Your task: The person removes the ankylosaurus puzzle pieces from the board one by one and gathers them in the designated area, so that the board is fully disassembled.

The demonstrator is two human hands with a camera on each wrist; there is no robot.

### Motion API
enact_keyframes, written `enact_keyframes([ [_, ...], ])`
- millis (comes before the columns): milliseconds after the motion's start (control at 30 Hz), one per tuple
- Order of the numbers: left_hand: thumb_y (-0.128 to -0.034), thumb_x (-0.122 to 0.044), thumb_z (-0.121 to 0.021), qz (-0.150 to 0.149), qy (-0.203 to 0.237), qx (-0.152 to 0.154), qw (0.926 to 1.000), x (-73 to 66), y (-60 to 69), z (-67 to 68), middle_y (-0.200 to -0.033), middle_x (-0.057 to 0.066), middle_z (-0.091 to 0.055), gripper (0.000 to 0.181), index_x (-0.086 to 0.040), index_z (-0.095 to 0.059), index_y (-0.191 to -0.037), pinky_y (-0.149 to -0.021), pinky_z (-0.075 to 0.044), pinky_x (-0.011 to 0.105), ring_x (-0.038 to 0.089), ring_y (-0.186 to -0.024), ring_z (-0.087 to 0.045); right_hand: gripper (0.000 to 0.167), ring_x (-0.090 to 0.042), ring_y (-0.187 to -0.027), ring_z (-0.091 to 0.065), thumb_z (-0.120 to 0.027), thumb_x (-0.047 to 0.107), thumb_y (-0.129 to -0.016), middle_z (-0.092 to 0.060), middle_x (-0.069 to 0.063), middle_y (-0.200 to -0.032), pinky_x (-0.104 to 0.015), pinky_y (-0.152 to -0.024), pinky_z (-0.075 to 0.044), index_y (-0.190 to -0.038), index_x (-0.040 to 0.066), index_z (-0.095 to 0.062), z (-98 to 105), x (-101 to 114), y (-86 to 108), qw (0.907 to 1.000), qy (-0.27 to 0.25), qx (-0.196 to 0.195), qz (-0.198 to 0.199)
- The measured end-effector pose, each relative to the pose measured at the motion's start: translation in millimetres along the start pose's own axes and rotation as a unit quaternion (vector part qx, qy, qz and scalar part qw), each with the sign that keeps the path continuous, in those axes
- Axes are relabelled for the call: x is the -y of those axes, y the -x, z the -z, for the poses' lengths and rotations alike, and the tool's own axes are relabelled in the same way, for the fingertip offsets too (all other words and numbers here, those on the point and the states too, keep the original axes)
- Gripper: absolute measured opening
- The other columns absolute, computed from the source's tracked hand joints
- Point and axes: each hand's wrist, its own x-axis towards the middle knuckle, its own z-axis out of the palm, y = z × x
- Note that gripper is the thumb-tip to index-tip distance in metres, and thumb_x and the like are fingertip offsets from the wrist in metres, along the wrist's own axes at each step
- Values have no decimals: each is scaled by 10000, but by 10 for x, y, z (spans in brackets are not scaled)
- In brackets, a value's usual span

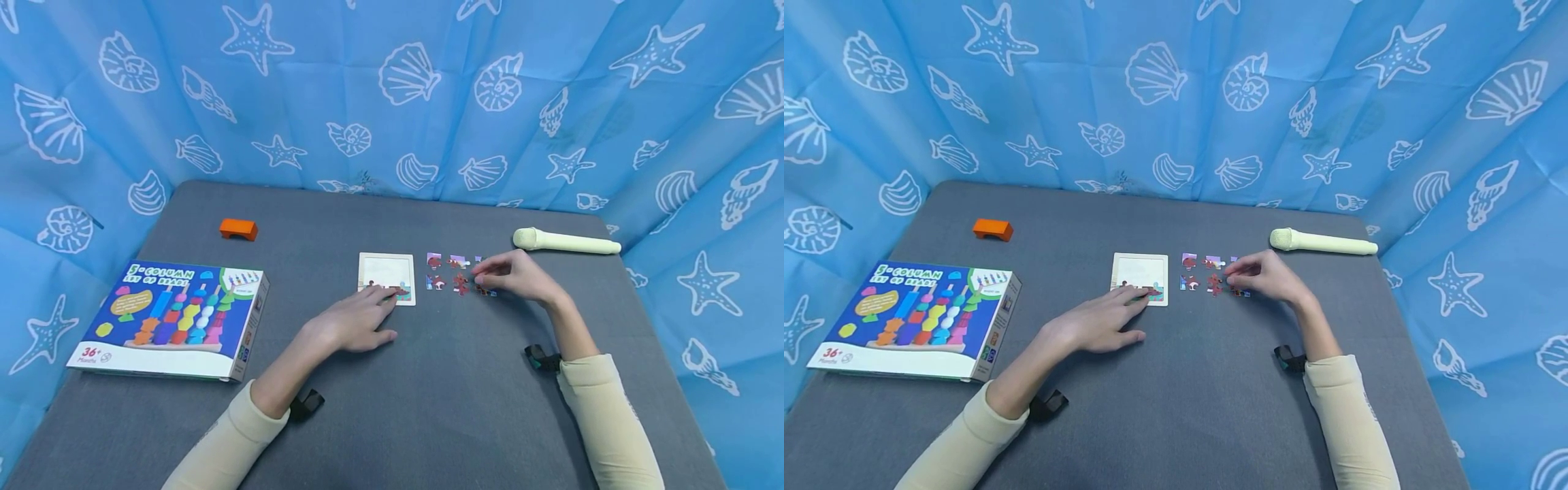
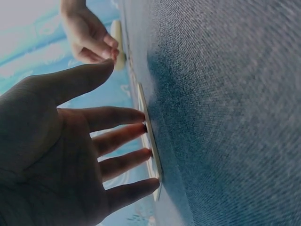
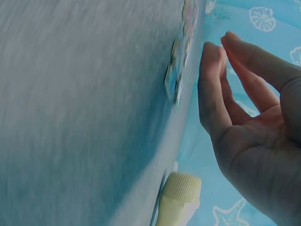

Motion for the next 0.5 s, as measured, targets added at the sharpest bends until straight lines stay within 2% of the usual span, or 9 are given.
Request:
enact_keyframes([
  [233, -1126, -476, -555, -77, -311, -17, 9995, -64, 25, 3, -1814, 108, -267, 736, -28, -375, -1681, -1391, -233, 471, 324, -1701, -226, 251, -46, -877, -727, -785, 148, -1010, -809, -211, -1167, -252, -789, -614, -1219, 10, -804, -159, 134, -106, 9997, -201, 96, 48],
  [400, -1123, -492, -554, -7, -282, 82, 9996, -129, 51, -22, -1823, 123, -226, 751, -32, -368, -1685, -1383, -256, 467, 327, -1704, -209, 259, -91, -896, -743, -775, 152, -1018, -804, -204, -1166, -272, -787, -616, -1230, 4, -795, -295, 258, -237, 9987, -410, 273, 134],
  [500, -1119, -508, -553, 60, -239, 142, 9996, -163, 66, -36, -1827, 148, -202, 767, -39, -355, -1692, -1385, -250, 473, 338, -1713, -179, 238, -127, -914, -775, -768, 144, -1021, -808, -191, -1170, -298, -738, -613, -1218, 16, -802, -389, 348, -341, 9977, -515, 392, 208],
])
